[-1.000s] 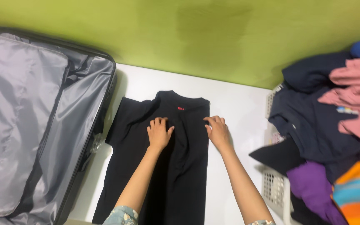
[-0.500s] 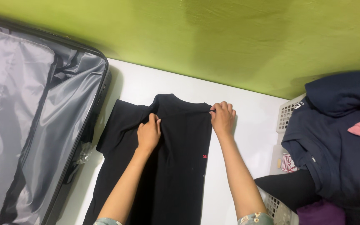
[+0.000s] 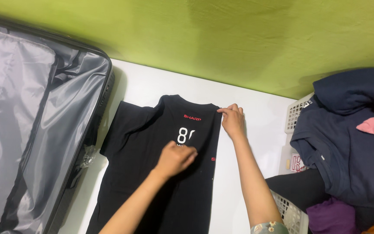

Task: The person folds a black t-shirt, a pink t-shirt, and a black t-shirt with a graphic on a white table. Each shirt is folded into a compact rectangle and placed into an open suitcase.

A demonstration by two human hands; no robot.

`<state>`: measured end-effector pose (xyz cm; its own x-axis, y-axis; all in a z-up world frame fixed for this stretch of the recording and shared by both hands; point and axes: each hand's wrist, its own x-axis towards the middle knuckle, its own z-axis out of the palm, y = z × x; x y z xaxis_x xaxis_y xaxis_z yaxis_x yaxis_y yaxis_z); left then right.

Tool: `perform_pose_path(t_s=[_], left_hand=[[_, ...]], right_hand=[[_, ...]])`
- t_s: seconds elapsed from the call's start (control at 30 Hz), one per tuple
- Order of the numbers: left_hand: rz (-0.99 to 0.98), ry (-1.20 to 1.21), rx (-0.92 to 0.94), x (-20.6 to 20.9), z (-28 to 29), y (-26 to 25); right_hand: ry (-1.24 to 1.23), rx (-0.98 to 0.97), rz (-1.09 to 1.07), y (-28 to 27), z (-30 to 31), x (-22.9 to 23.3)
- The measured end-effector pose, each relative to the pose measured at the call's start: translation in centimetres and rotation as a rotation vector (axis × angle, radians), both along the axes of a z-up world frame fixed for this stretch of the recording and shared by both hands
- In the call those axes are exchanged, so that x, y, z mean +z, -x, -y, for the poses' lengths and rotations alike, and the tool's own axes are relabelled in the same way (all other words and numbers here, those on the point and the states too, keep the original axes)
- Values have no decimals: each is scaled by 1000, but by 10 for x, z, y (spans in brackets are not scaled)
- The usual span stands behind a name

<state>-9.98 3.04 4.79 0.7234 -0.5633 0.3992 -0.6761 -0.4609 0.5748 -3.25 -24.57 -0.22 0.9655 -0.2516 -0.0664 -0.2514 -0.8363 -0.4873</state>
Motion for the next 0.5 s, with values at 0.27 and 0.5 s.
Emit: perform_pose_path(t_s=[0.27,0.5], left_hand=[[24,-205,-185,-47,43,70],[-159,-220,-354,-20,25,83]], right_hand=[[-155,-63,-93,7,0,-5],[-11,-17,-19,38,-25,30]])
